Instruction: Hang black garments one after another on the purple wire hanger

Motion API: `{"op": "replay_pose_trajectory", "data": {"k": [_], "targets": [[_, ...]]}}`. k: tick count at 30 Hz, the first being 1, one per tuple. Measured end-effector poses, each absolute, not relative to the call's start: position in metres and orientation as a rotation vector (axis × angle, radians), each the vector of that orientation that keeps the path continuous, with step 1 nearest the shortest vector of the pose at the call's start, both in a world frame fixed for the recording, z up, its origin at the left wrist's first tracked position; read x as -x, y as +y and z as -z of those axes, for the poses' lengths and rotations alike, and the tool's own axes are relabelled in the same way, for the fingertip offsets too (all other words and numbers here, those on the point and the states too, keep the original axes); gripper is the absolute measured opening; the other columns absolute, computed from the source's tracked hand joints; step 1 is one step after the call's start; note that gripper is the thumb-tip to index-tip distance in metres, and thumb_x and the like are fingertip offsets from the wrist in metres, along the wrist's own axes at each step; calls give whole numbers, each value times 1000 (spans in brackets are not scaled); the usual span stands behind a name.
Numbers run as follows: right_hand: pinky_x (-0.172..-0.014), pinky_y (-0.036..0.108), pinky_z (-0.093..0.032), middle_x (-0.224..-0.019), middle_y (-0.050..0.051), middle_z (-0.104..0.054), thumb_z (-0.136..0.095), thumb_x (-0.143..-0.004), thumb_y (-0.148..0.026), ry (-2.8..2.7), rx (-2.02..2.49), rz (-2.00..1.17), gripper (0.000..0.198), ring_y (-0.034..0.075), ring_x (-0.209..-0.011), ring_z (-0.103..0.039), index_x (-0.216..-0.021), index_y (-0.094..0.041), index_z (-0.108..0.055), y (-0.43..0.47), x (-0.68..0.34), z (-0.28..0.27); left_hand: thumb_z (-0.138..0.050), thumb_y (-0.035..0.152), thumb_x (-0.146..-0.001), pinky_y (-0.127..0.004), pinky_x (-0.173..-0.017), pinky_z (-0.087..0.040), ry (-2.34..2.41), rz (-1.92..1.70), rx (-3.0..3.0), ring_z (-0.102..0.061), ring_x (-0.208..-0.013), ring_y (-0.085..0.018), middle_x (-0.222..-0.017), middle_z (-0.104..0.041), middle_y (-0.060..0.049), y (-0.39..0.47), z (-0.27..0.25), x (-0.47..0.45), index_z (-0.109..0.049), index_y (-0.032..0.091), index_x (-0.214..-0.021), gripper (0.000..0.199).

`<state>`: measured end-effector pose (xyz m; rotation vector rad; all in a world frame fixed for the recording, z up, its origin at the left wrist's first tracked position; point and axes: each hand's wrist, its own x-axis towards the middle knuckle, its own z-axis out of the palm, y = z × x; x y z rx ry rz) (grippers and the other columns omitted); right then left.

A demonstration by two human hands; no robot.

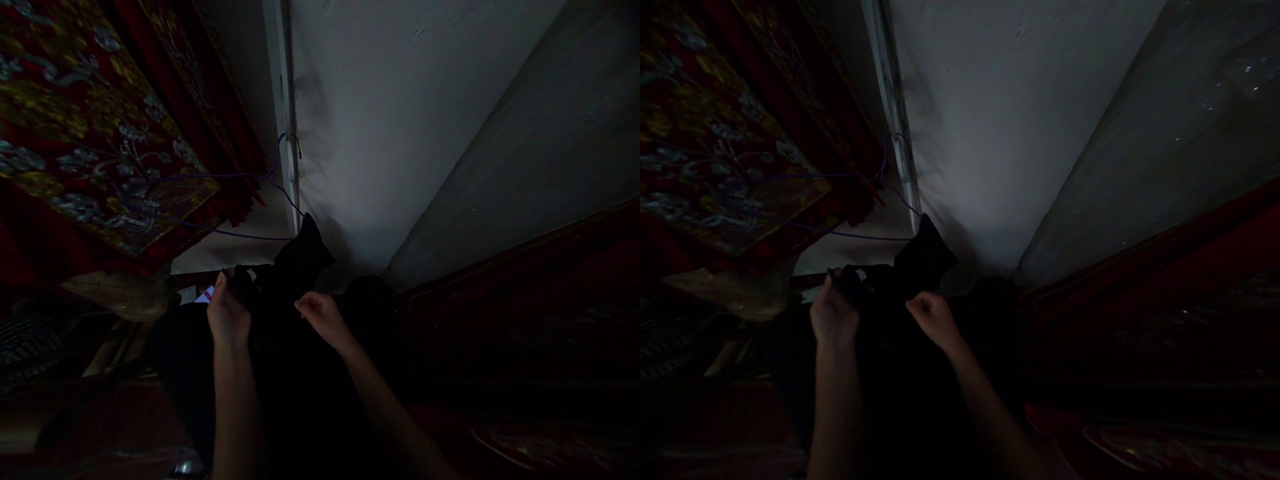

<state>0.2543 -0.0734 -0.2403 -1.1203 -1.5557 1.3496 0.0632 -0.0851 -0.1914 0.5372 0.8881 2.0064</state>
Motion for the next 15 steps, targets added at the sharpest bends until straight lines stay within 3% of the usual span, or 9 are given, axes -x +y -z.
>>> {"op": "replay_pose_trajectory", "data": {"k": [2, 4, 6, 10, 13, 15], "targets": [[-84, 32, -50, -97, 5, -69, -71, -81, -36, -1594, 991, -1197, 23, 19, -92, -64, -96, -19, -66, -76, -256, 227, -77, 37, -79, -23, -78, -50, 856, -1960, -685, -64, -81, -13, -83, -68, 1, -92, 175, -89, -70, 20, -82, 18], [-100, 35, -47, -120, 7, -65, -77, -78, -34, -1652, 811, -1182, 47, 22, -112, -61, -121, -22, -60, -79, -254, 211, -77, 37, -82, -24, -78, -49, 985, -1859, -964, -63, -81, -14, -84, -68, 0, -98, 161, -113, -72, 21, -85, 17], [-103, 35, -47, -125, 7, -64, -73, -81, -31, -1653, 698, -1227, 52, 22, -116, -61, -130, -23, -55, -81, -250, 196, -72, 34, -88, -25, -80, -48, 1125, -1729, -1296, -63, -84, -15, -86, -67, -1, -101, 150, -129, -74, 21, -87, 14], [-89, 33, -52, -100, 3, -70, -55, -89, -30, -1606, 736, -1259, 23, 20, -93, -64, -109, -22, -65, -69, -254, 167, -64, 33, -95, -31, -96, -47, 1215, -1635, -1754, -61, -106, -20, -106, -65, -5, -97, 136, -126, -74, 23, -97, 14], [-69, 29, -50, -77, 0, -66, -51, -85, -29, -1755, 767, -1245, 18, 17, -73, -60, -84, -20, -67, -52, -271, 145, -53, 39, -100, -36, -105, -45, 1207, -1395, -1822, -58, -122, -24, -128, -63, -9, -95, 140, -111, -64, 25, -126, 31], [-61, 26, -47, -68, -1, -62, -51, -80, -27, -1853, 714, -1187, 16, 15, -65, -57, -73, -19, -64, -39, -284, 128, -48, 43, -102, -37, -104, -46, 1187, -1132, -1842, -59, -123, -26, -131, -64, -10, -97, 151, -105, -55, 23, -139, 43]]}}
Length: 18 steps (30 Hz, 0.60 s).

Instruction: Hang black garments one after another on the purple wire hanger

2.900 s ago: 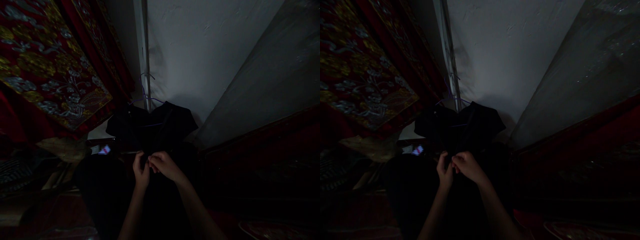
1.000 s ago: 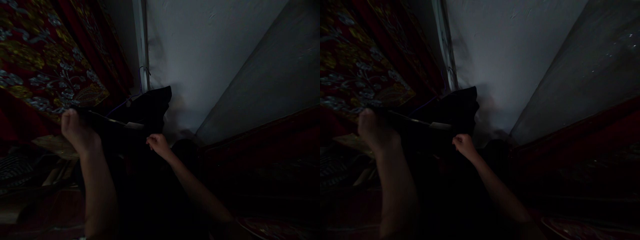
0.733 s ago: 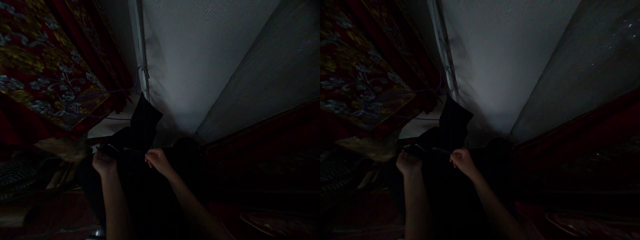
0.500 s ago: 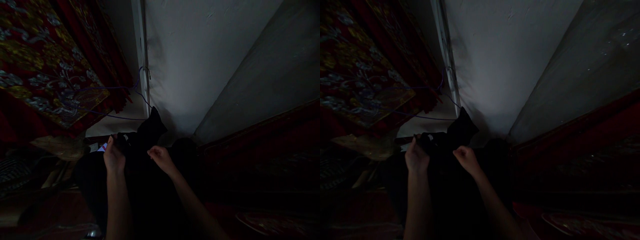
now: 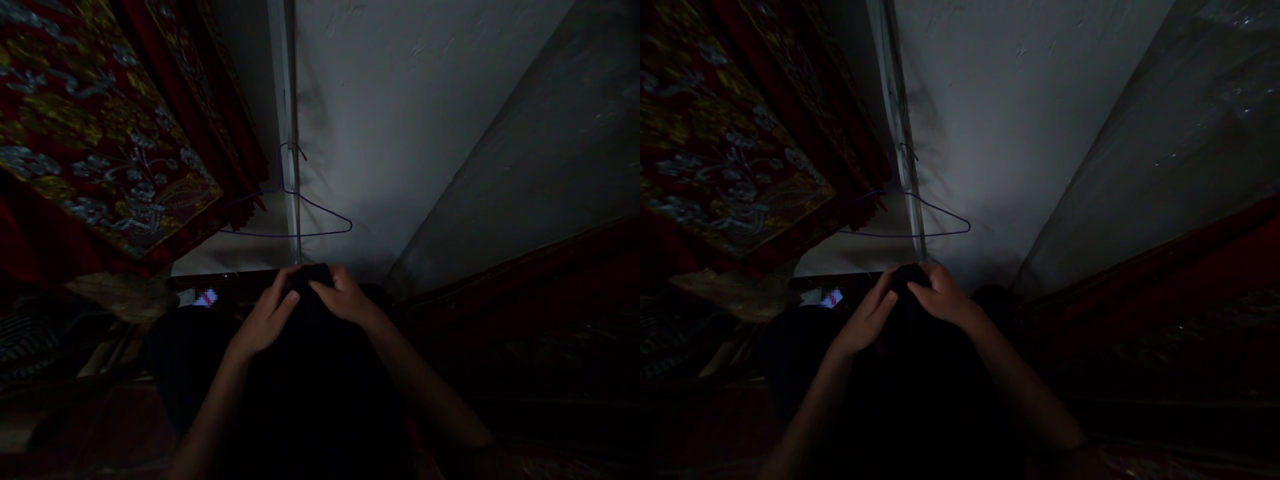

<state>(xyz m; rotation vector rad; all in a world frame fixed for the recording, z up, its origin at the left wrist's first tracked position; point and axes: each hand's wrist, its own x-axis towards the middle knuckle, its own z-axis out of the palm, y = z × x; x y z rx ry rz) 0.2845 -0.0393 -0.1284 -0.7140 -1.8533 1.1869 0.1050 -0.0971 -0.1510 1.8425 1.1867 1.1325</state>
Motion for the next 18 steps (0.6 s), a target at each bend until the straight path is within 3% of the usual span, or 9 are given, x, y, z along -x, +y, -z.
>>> {"op": "replay_pose_trajectory", "data": {"k": [2, 4, 7, 12, 18], "targets": [[-61, 26, -47, -66, -1, -62, -51, -75, -22, -1928, 620, -1091, 14, 14, -63, -57, -71, -19, -63, -25, -295, 113, -48, 46, -101, -36, -100, -49, 1149, -890, -1892, -64, -114, -26, -125, -68, -10, -100, 163, -102, -61, 20, -132, 43], [-66, 27, -50, -69, 0, -64, -50, -72, -18, -1914, 560, -917, 15, 15, -65, -60, -73, -18, -65, -7, -299, 100, -50, 50, -99, -35, -93, -52, 1140, -732, -1971, -67, -101, -25, -111, -73, -9, -101, 171, -98, -70, 17, -112, 40], [-80, 30, -53, -83, 2, -70, -51, -73, -16, -1652, 573, -602, 22, 18, -80, -65, -86, -19, -67, 25, -293, 95, -59, 54, -93, -30, -79, -52, 1267, -605, -2084, -68, -82, -21, -86, -73, -6, -98, 172, -86, -70, 17, -85, 40], [-102, 34, -48, -110, 8, -72, -47, -92, -28, -1618, 702, -606, 26, 21, -110, -65, -109, -19, -64, 74, -267, 128, -57, 51, -95, -25, -63, -46, 1545, -639, -2114, -66, -66, -17, -75, -72, -2, -95, 162, -50, -72, 18, -83, 38], [-86, 35, -49, -92, 10, -73, -45, -98, -36, -1930, 1049, -791, 30, 23, -90, -68, -92, -17, -66, 95, -261, 192, -58, 54, -94, -24, -62, -43, 1750, -697, -2182, -65, -65, -16, -70, -71, -1, -104, 153, -17, -71, 19, -79, 40]]}}
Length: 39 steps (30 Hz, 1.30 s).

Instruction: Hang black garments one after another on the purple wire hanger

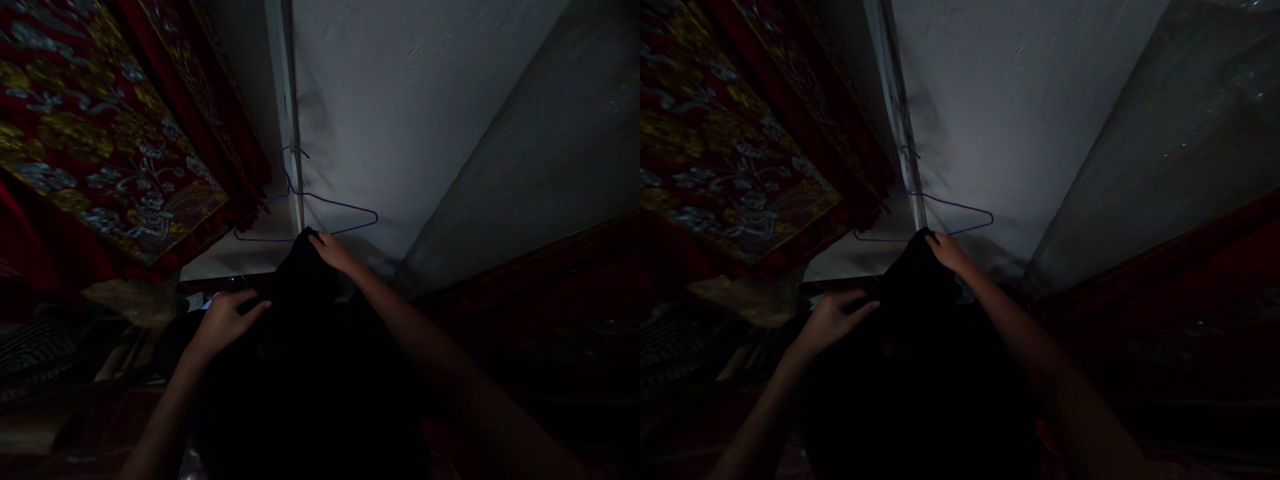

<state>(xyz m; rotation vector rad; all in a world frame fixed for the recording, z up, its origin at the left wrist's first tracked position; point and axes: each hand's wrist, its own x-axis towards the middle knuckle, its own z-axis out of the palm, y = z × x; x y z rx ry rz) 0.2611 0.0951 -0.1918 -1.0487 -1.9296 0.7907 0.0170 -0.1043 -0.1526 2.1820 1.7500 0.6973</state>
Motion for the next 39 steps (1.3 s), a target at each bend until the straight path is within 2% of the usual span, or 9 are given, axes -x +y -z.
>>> {"op": "replay_pose_trajectory", "data": {"k": [5, 10, 15, 17, 20, 23, 28, 33, 39], "targets": [[-62, 28, -39, -65, 1, -60, -49, -95, -48, -1936, 1053, -711, 40, 17, -65, -57, -68, -20, -57, 92, -279, 196, -60, 50, -91, -26, -68, -47, 1775, -458, -2167, -70, -75, -21, -85, -77, -4, -101, 148, 8, -76, 23, -90, 31], [-56, 28, -29, -55, -2, -49, -52, -92, -52, -1974, 1088, -685, 47, 14, -57, -48, -58, -20, -47, 72, -297, 178, -59, 55, -87, -30, -68, -53, 1756, -274, -2070, -71, -72, -25, -79, -77, -5, -88, 143, 50, -77, 25, -75, 37], [-56, 29, -28, -53, -2, -43, -51, -91, -52, -1974, 1096, -640, 48, 13, -54, -43, -55, -22, -40, 50, -315, 163, -57, 61, -87, -37, -93, -54, 1901, -663, -2141, -71, -106, -32, -115, -76, -11, -67, 121, 69, -80, 25, -92, 43], [-55, 29, -27, -53, -2, -41, -51, -90, -52, -1972, 1107, -650, 49, 13, -53, -40, -54, -22, -37, 47, -321, 159, -56, 58, -89, -41, -98, -51, 2032, -791, -2142, -70, -110, -33, -120, -75, -12, -61, 112, 62, -80, 23, -100, 43], [-55, 29, -29, -54, -1, -43, -51, -90, -53, -1953, 1123, -648, 47, 13, -55, -42, -57, -22, -39, 44, -326, 156, -52, 54, -94, -41, -97, -52, 2086, -1010, -2048, -72, -102, -30, -113, -77, -10, -59, 101, 41, -76, 21, -116, 46], [-55, 29, -31, -57, 0, -47, -51, -91, -53, -1937, 1122, -651, 45, 15, -57, -45, -59, -22, -42, 42, -330, 159, -52, 53, -96, -36, -95, -54, 1852, -1093, -2032, -73, -97, -25, -110, -77, -8, -63, 95, 19, -72, 21, -122, 46], [-56, 28, -32, -58, -1, -46, -49, -92, -52, -1922, 1087, -697, 44, 14, -59, -44, -61, -21, -44, 36, -330, 166, -53, 49, -95, -34, -96, -53, 1664, -1058, -2092, -69, -106, -25, -116, -74, -8, -68, 101, 4, -72, 19, -110, 38], [-59, 28, -34, -61, -1, -50, -48, -93, -53, -1916, 1055, -747, 42, 14, -60, -47, -65, -20, -49, 30, -325, 166, -62, 53, -87, -29, -77, -54, 1850, -931, -2077, -71, -83, -22, -91, -76, -4, -66, 118, 26, -72, 21, -91, 34], [-57, 27, -34, -60, -1, -50, -49, -92, -53, -1909, 1043, -775, 43, 14, -61, -47, -65, -20, -51, 26, -322, 165, -66, 49, -84, -29, -75, -54, 1853, -1051, -2003, -70, -81, -22, -90, -76, -4, -75, 125, 29, -74, 21, -92, 31]]}}
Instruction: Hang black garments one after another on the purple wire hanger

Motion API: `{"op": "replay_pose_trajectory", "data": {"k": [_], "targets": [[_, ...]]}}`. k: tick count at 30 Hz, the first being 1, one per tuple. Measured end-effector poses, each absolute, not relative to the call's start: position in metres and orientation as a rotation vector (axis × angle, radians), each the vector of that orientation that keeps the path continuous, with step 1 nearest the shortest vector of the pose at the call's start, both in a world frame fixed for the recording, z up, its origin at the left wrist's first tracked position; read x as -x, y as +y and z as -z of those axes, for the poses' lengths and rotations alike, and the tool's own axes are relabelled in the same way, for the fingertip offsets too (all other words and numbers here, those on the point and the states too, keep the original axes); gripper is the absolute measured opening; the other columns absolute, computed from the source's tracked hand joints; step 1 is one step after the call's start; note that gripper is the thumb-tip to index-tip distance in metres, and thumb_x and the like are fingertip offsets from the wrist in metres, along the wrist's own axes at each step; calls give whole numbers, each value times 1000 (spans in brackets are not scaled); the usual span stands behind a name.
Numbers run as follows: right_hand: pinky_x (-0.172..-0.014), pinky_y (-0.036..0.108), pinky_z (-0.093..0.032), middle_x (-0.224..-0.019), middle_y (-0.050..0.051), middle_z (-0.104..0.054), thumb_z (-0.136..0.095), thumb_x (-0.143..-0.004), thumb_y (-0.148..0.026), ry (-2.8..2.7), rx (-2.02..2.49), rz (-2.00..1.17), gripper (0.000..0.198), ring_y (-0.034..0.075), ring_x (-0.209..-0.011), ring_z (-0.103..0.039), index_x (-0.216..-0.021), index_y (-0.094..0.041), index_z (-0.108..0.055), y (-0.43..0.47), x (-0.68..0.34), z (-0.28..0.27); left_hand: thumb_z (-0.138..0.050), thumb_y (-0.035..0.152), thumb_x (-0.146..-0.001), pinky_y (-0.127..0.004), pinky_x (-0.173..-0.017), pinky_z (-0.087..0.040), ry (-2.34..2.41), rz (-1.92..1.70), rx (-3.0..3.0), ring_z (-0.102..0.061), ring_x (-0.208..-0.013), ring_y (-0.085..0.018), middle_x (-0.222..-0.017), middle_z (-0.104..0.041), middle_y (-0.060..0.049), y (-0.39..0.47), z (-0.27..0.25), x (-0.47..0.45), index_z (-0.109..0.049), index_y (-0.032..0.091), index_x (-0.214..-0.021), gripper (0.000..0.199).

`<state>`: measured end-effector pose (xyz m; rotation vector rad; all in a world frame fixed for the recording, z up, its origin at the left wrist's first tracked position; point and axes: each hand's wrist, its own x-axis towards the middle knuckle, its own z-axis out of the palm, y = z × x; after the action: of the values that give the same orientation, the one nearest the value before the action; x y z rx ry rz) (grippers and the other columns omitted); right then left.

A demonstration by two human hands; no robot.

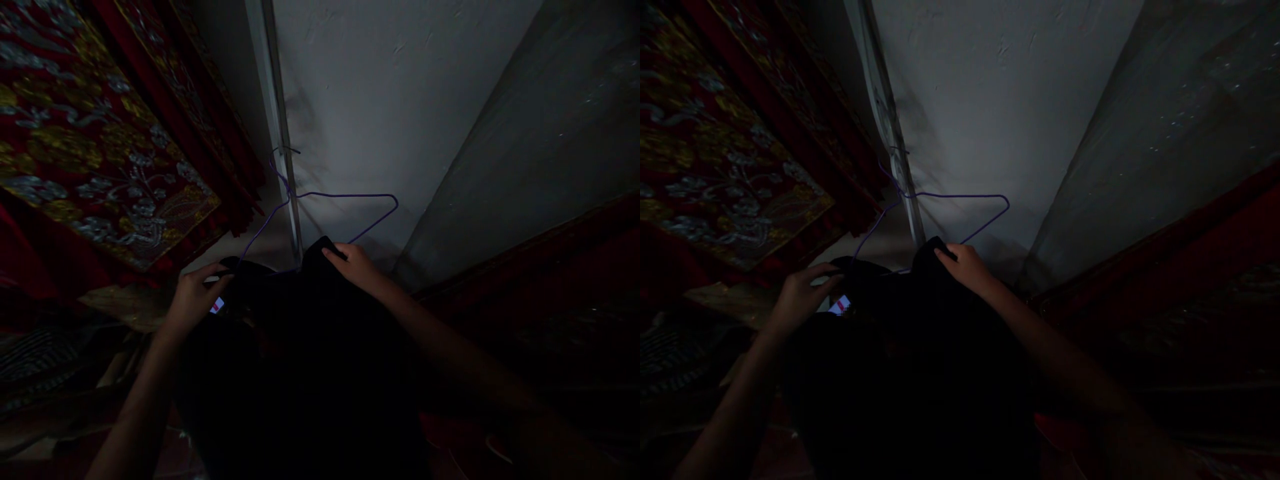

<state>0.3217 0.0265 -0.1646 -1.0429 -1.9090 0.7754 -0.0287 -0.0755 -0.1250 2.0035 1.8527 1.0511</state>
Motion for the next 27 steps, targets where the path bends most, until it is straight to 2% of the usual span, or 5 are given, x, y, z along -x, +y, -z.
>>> {"op": "replay_pose_trajectory", "data": {"k": [9, 14, 18, 24, 27], "targets": [[-70, 30, -49, -82, 5, -74, -51, -96, -49, -1924, 927, -850, 40, 21, -77, -67, -89, -16, -72, 20, -311, 168, -60, 36, -93, -35, -104, -48, 1611, -1461, -2075, -65, -115, -23, -122, -70, -9, -38, 101, -22, -63, 19, -123, 35], [-88, 38, -54, -108, 11, -77, -57, -94, -44, -1813, 952, -542, 37, 26, -99, -71, -112, -17, -75, 38, -351, 152, -54, 43, -96, -31, -92, -50, 1809, -1270, -2135, -69, -100, -22, -108, -75, -4, -36, 93, -5, -71, 20, -116, 35], [-86, 40, -56, -120, 14, -73, -68, -86, -43, -1643, 1058, -334, 59, 26, -97, -71, -139, -17, -61, 65, -383, 136, -57, 44, -93, -30, -89, -50, 1812, -1322, -2139, -69, -94, -21, -102, -76, -2, -40, 77, 6, -74, 22, -111, 33], [-52, 30, -43, -64, 6, -68, -66, -81, -65, -1977, 1133, -683, 51, 18, -57, -61, -69, -16, -74, 93, -402, 112, -62, 44, -90, -32, -90, -51, 1778, -1388, -2094, -69, -95, -23, -98, -76, -3, -31, 71, 18, -75, 22, -103, 29], [-46, 28, -40, -57, 5, -65, -67, -76, -74, -1929, 1094, -1129, 58, 15, -48, -55, -65, -17, -71, 86, -407, 99, -65, 46, -87, -32, -89, -52, 1824, -1493, -1971, -69, -97, -23, -104, -74, -5, -24, 77, 25, -71, 21, -109, 34]]}}
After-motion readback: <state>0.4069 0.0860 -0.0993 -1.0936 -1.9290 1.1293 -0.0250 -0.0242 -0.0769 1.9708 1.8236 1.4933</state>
